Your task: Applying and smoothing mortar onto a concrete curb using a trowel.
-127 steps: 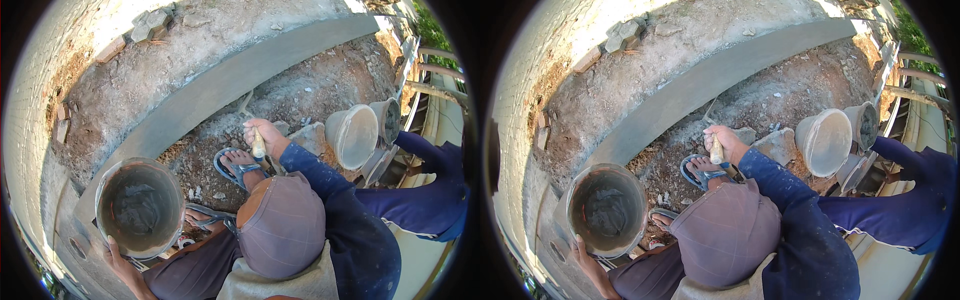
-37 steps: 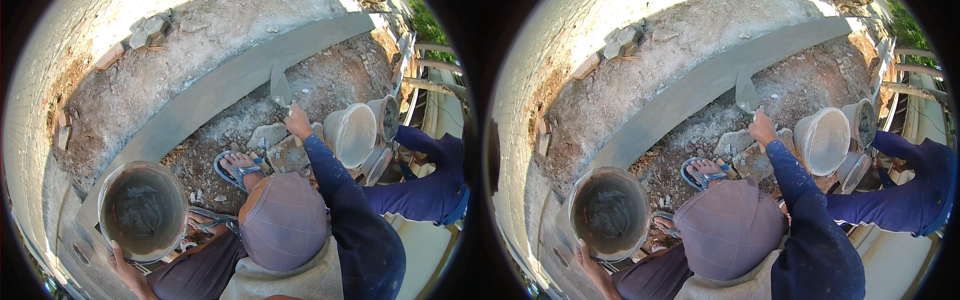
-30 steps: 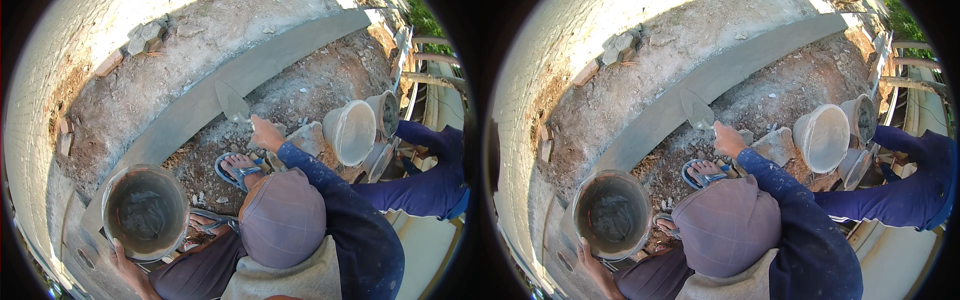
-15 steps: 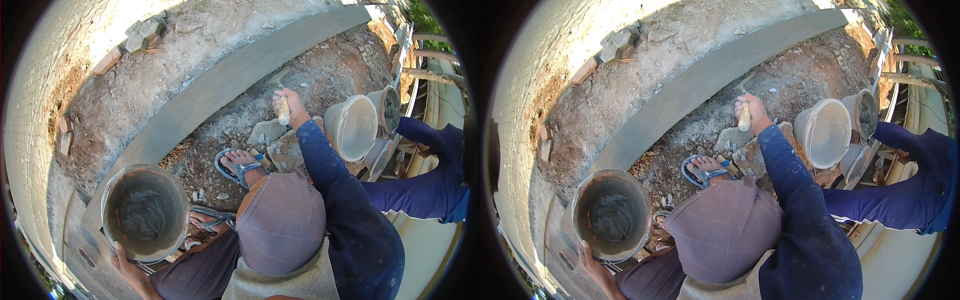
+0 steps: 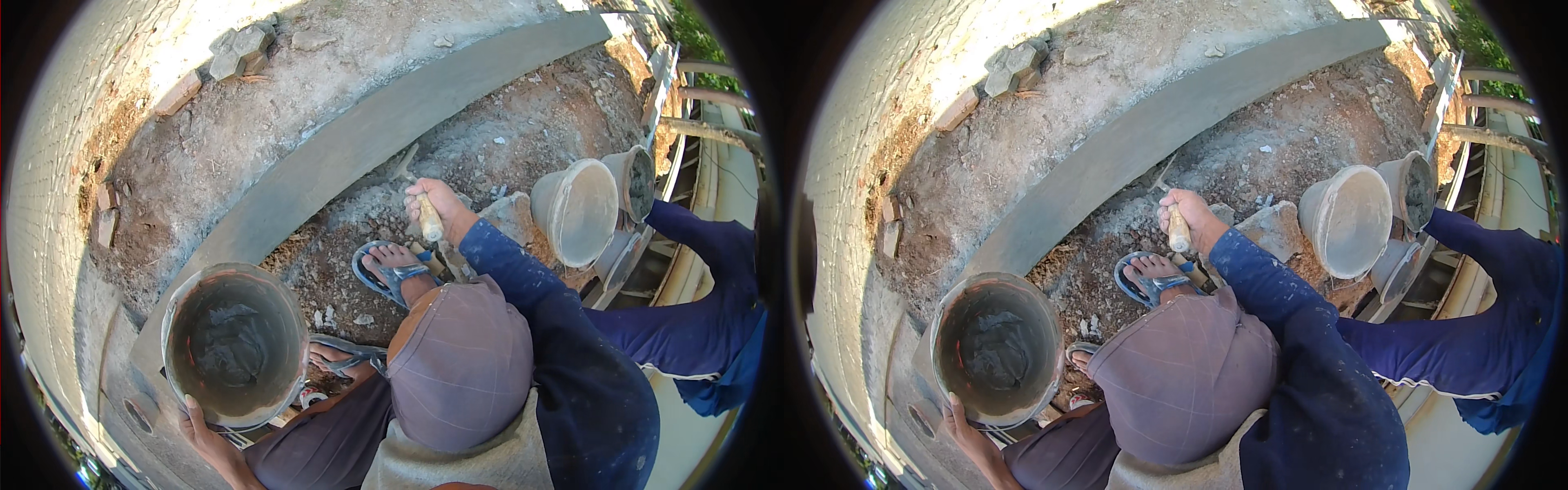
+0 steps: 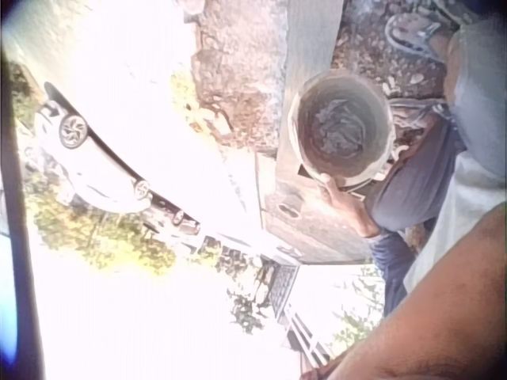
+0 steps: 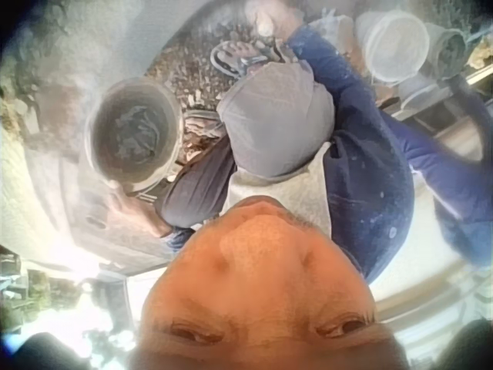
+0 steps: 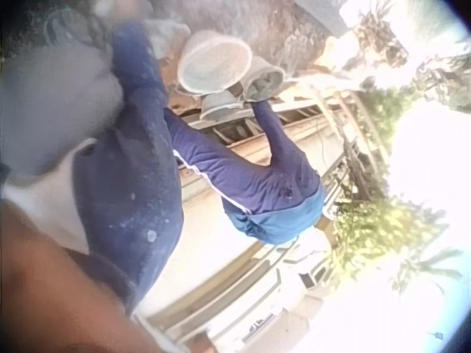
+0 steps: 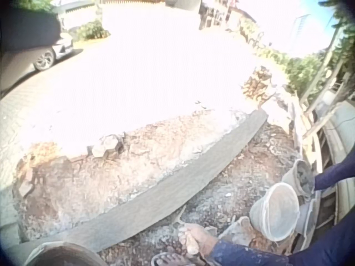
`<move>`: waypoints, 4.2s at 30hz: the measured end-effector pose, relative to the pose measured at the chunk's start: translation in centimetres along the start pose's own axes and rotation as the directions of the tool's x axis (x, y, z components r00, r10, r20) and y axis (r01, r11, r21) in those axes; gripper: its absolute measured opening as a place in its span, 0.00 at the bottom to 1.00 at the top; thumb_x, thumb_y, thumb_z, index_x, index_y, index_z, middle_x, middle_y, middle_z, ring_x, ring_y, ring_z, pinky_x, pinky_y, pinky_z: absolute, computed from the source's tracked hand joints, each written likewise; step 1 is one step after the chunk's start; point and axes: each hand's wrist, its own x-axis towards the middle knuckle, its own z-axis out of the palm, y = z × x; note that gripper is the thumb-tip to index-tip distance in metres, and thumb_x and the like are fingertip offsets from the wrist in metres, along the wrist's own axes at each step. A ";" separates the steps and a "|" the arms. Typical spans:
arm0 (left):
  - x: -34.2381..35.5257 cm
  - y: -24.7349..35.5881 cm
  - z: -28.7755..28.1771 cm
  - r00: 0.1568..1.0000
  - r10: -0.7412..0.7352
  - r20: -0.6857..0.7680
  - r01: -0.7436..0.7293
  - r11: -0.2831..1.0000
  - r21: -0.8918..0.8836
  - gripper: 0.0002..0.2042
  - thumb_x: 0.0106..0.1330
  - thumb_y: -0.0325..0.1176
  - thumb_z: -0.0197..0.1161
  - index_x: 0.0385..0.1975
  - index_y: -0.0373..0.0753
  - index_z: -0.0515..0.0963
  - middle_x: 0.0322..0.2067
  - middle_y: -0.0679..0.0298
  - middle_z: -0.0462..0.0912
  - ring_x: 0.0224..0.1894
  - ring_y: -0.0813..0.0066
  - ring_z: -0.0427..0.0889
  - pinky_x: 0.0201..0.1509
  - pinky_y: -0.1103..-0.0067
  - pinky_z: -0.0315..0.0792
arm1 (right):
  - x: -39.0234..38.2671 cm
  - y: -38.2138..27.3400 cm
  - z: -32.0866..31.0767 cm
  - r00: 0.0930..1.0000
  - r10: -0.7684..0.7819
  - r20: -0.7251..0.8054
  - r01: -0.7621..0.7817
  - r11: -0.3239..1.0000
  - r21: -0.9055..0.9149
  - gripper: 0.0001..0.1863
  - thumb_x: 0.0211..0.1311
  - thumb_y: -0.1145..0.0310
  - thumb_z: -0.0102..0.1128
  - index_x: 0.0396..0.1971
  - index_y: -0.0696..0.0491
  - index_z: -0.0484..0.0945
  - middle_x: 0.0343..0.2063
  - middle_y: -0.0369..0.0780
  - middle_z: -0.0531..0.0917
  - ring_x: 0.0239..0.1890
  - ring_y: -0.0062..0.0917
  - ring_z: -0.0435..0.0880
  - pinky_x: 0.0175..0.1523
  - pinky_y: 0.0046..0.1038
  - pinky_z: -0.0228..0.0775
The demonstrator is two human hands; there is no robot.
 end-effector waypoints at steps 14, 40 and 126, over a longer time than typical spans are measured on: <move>-0.1 0.9 0.4 0.998 0.021 0.060 -0.023 0.999 0.045 0.23 0.72 0.47 0.57 0.47 0.26 0.76 0.41 0.57 0.80 0.42 0.73 0.78 0.46 0.76 0.73 | -1.7 3.0 3.1 0.891 0.405 0.207 -0.412 0.911 -0.008 0.06 0.61 0.70 0.52 0.28 0.54 0.68 0.19 0.35 0.72 0.16 0.18 0.72 0.20 0.20 0.71; -1.0 1.5 0.8 1.000 0.025 -0.016 -0.026 0.999 -0.035 0.20 0.73 0.44 0.56 0.48 0.28 0.76 0.42 0.58 0.80 0.43 0.73 0.78 0.49 0.76 0.72 | -5.7 -10.7 -12.1 0.616 -0.760 0.208 -0.310 -0.477 -0.823 0.14 0.69 0.59 0.50 0.40 0.55 0.68 0.30 0.55 0.82 0.37 0.55 0.81 0.42 0.55 0.70; 2.7 8.9 8.0 0.947 0.317 -0.049 -0.313 0.947 0.069 0.18 0.75 0.44 0.56 0.28 0.34 0.77 0.23 0.73 0.74 0.25 0.87 0.66 0.28 0.85 0.60 | -5.9 0.2 11.5 0.318 -0.284 0.905 0.824 -0.390 -0.412 0.13 0.58 0.67 0.63 0.39 0.54 0.71 0.28 0.42 0.77 0.28 0.42 0.80 0.33 0.40 0.70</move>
